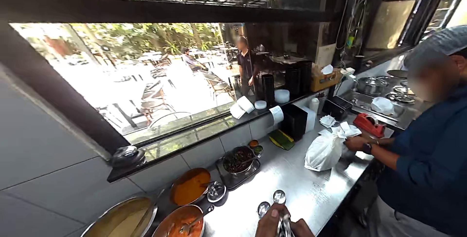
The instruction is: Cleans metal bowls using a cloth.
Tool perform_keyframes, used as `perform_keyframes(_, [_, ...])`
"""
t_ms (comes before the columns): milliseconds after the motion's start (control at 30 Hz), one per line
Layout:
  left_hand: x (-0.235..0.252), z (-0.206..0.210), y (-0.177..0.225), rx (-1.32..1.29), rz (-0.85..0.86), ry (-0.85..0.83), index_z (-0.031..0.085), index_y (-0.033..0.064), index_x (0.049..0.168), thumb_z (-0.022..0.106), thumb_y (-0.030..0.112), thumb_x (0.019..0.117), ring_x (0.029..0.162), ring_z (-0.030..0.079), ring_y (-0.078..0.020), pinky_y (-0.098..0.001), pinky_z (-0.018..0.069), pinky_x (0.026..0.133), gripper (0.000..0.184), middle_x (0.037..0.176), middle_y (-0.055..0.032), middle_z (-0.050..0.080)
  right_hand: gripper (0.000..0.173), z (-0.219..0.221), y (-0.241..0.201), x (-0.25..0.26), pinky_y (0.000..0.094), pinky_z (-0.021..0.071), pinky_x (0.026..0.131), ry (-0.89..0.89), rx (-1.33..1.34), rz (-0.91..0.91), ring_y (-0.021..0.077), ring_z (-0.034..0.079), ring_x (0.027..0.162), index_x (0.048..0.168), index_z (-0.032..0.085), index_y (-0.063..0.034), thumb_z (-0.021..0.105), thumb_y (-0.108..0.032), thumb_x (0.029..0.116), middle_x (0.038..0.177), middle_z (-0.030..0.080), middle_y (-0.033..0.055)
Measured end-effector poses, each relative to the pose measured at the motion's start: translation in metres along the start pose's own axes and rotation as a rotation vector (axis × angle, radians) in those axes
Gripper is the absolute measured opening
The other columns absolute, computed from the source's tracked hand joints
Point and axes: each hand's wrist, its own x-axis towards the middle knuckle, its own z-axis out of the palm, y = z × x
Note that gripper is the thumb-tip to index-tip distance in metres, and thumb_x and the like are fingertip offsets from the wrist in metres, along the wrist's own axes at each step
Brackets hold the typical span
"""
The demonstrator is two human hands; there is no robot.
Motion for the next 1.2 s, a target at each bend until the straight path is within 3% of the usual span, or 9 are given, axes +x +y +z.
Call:
perform_keyframes(167, [0.004, -0.011, 0.004, 0.226, 0.039, 0.071, 0.067, 0.0031, 0.116, 0.026, 0.031, 0.1093, 0.096, 0.067, -0.0142, -0.0352, 0.0569, 0.089, 0.050, 0.104, -0.0059, 0.071, 0.064, 0.007, -0.020, 0.018, 0.0519, 0.0464, 0.090, 0.019, -0.639, 0.012, 0.0272, 0.063, 0.115, 0.123, 0.073, -0.0141, 0.069, -0.062, 0.0800, 0.139, 0.066, 0.0039])
perform_keyframes(300, [-0.001, -0.023, 0.007, 0.499, 0.106, 0.028, 0.070, 0.0122, 0.108, 0.035, 0.041, 0.1079, 0.077, 0.066, -0.0079, -0.0319, 0.0575, 0.068, 0.046, 0.087, 0.0033, 0.070, 0.078, 0.018, -0.011, 0.009, 0.0461, 0.0560, 0.093, -0.048, -0.274, 0.028, 0.0221, 0.068, 0.108, 0.144, 0.052, -0.0032, 0.078, -0.045, 0.0831, 0.123, 0.070, 0.0111])
perform_keyframes(433, [-0.003, -0.024, 0.014, 0.073, 0.080, -0.048, 0.071, 0.0027, 0.106, 0.033, 0.043, 0.1083, 0.088, 0.067, -0.0165, -0.0320, 0.0570, 0.082, 0.056, 0.098, -0.0086, 0.071, 0.074, -0.002, -0.017, 0.007, 0.0396, 0.0505, 0.110, -0.227, 0.277, -0.037, 0.0185, 0.064, 0.122, 0.149, 0.042, 0.0058, 0.076, -0.028, 0.0917, 0.132, 0.064, 0.0182])
perform_keyframes(567, [-0.003, -0.019, 0.014, -0.007, 0.011, 0.017, 0.070, 0.0028, 0.108, 0.029, 0.044, 0.1075, 0.092, 0.066, -0.0148, -0.0293, 0.0558, 0.085, 0.058, 0.100, -0.0073, 0.070, 0.081, -0.006, -0.026, 0.016, 0.0461, 0.0584, 0.092, -0.160, -0.111, -0.016, 0.0205, 0.070, 0.110, 0.152, 0.043, -0.0006, 0.074, -0.044, 0.0914, 0.135, 0.066, 0.0124])
perform_keyframes(733, [-0.007, -0.025, 0.022, 0.156, 0.062, 0.082, 0.068, 0.0022, 0.107, 0.027, 0.028, 0.1090, 0.084, 0.067, -0.0146, -0.0290, 0.0582, 0.077, 0.048, 0.093, -0.0055, 0.070, 0.045, 0.022, -0.021, 0.007, 0.0444, 0.0581, 0.070, -0.154, -0.411, 0.060, 0.0222, 0.070, 0.094, 0.121, 0.070, -0.0101, 0.069, -0.044, 0.0920, 0.155, 0.051, 0.0039])
perform_keyframes(833, [-0.007, -0.027, 0.029, 0.212, 0.045, 0.062, 0.070, 0.0035, 0.103, 0.029, 0.026, 0.1079, 0.085, 0.067, -0.0127, -0.0274, 0.0570, 0.079, 0.046, 0.092, -0.0034, 0.070, 0.049, 0.027, -0.018, 0.000, 0.0463, 0.0598, 0.074, -0.181, -0.128, 0.055, 0.0212, 0.073, 0.093, 0.128, 0.067, -0.0062, 0.068, -0.044, 0.0959, 0.155, 0.050, 0.0089])
perform_keyframes(967, [-0.010, -0.019, 0.018, 0.008, -0.072, 0.032, 0.070, 0.0023, 0.104, 0.030, 0.034, 0.1066, 0.084, 0.067, -0.0136, -0.0276, 0.0570, 0.078, 0.052, 0.093, -0.0068, 0.071, 0.073, 0.009, -0.017, 0.000, 0.0457, 0.0544, 0.102, -0.189, 0.229, -0.007, 0.0213, 0.066, 0.117, 0.147, 0.045, 0.0046, 0.072, -0.039, 0.0942, 0.129, 0.066, 0.0177])
perform_keyframes(1100, [-0.012, -0.016, 0.010, 0.032, -0.115, 0.100, 0.068, 0.0020, 0.106, 0.021, 0.028, 0.1064, 0.084, 0.067, -0.0120, -0.0268, 0.0566, 0.079, 0.054, 0.092, -0.0053, 0.070, 0.068, 0.008, -0.016, -0.001, 0.0486, 0.0584, 0.086, -0.155, -0.099, 0.070, 0.0207, 0.072, 0.103, 0.144, 0.054, -0.0046, 0.067, -0.051, 0.0957, 0.119, 0.073, 0.0104])
perform_keyframes(1200, [-0.015, -0.018, 0.019, 0.135, -0.078, 0.142, 0.068, 0.0018, 0.107, 0.023, 0.023, 0.1079, 0.078, 0.066, -0.0115, -0.0257, 0.0570, 0.072, 0.049, 0.088, -0.0038, 0.069, 0.069, 0.021, -0.013, -0.005, 0.0483, 0.0565, 0.076, -0.194, -0.347, 0.132, 0.0230, 0.071, 0.097, 0.153, 0.049, -0.0142, 0.064, -0.052, 0.0964, 0.136, 0.067, 0.0044])
